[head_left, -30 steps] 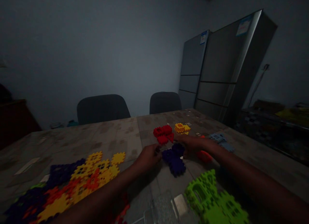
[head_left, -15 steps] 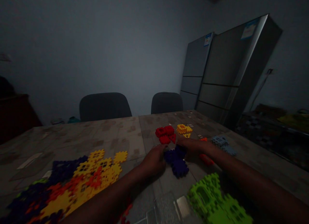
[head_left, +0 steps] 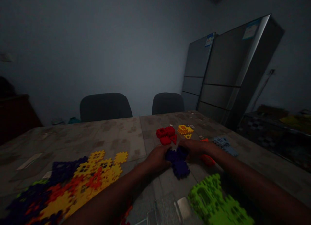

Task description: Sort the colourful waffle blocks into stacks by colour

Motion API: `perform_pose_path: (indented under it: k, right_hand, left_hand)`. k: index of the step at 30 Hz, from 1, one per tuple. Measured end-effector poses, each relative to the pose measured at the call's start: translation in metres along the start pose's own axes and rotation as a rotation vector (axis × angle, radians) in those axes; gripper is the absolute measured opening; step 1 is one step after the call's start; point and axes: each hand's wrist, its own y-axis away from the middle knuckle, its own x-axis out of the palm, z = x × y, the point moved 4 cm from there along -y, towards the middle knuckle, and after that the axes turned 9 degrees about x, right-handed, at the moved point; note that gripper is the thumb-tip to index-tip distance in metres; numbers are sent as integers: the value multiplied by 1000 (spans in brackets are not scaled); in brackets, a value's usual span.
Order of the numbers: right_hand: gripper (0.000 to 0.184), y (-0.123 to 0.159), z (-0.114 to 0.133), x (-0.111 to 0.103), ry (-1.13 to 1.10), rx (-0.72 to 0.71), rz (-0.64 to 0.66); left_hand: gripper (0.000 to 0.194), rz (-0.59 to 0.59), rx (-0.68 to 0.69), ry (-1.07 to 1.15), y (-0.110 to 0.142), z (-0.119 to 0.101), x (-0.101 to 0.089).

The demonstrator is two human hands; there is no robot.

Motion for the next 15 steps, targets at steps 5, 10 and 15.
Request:
perform_pose_path:
  k: [5,10,15]
  right_hand:
    - [19,-3,-6,3,-24,14,-6]
    - [21,-5,-6,2,-35,1,-33]
    - [22,-5,-2,0,-66,-57,-68]
  left_hand:
    - [39,-37,-16,-19,6,1,0]
    - [43,-76,16,23,7,1,1]
    - [59,-71,47,101,12,4,-4]
